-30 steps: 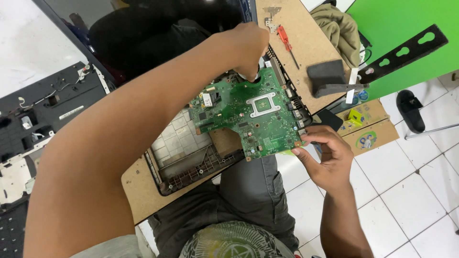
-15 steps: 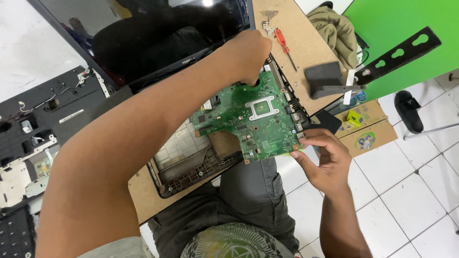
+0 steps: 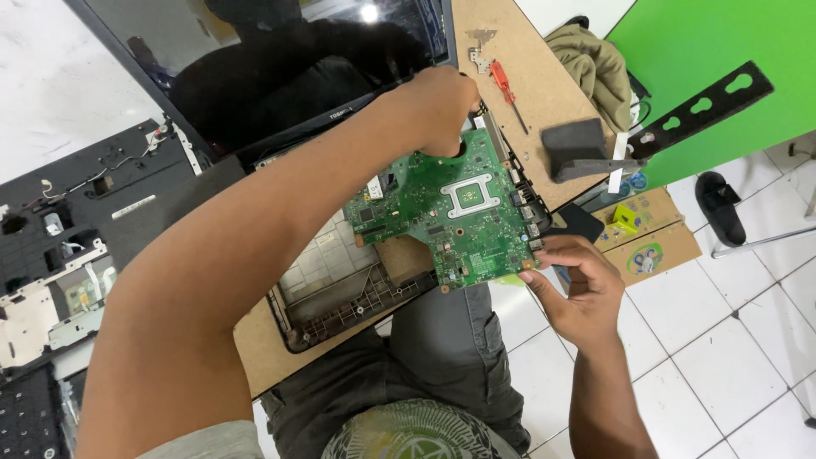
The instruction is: Technician disassembling and repositioning a laptop motherboard and cooling fan during a repair.
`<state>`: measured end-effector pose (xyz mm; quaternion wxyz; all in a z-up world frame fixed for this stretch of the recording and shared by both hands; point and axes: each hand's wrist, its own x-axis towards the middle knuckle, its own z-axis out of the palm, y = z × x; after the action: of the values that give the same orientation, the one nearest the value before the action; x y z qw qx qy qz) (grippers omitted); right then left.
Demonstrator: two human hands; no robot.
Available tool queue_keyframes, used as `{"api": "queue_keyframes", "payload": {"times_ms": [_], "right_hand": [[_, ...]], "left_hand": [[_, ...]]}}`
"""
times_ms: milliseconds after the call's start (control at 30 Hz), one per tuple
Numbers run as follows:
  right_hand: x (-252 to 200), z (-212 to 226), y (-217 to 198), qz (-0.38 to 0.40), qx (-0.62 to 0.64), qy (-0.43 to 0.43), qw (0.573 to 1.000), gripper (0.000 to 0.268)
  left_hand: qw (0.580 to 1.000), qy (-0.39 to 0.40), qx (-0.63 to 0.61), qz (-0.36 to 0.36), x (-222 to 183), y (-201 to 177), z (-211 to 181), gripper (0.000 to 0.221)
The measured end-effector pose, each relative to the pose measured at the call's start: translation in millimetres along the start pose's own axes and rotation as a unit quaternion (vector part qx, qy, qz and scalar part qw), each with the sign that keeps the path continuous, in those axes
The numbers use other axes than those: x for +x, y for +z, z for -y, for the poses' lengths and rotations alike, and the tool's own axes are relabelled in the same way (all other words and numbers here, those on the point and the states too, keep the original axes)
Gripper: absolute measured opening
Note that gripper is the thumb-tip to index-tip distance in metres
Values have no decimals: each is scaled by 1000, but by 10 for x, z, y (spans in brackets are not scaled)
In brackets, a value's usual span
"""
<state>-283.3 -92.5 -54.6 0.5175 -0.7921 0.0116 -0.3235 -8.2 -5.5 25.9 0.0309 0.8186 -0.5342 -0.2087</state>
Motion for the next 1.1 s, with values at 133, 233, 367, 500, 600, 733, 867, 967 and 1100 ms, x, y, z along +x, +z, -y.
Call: {"api": "queue_keyframes", "payload": {"times_ms": [133,233,367,500,600,733,867,967,1100], "right_hand": [[-33,-13,6,5,20,-3,1000,24],[-54,-30,5,-13,13,0,1000,21],[-70,-59,-4,-10,35,11,999,21],[-84,-51,6,6,104,63,993,21],[-74,-38,38,4,134,101,986,14],[-36,10,64,-12,122,95,988,8],[-45,-2,102,-29,130,63,989,12],[-44,-16,113,-48,122,66,989,10],[-54,-51,112,-63,115,66,989,9]], "left_hand": [[1000,18,7,0,6,32,33,46],[1000,11,-5,0,-15,27,26,58],[1000,24,7,-16,36,105,80,55],[999,29,25,-36,33,125,66,41],[997,30,62,-23,63,120,46,41],[995,35,90,-29,122,130,28,41],[995,29,91,-17,161,125,56,37],[996,22,90,2,128,63,25,37],[998,13,58,6,62,0,0,41]]}}
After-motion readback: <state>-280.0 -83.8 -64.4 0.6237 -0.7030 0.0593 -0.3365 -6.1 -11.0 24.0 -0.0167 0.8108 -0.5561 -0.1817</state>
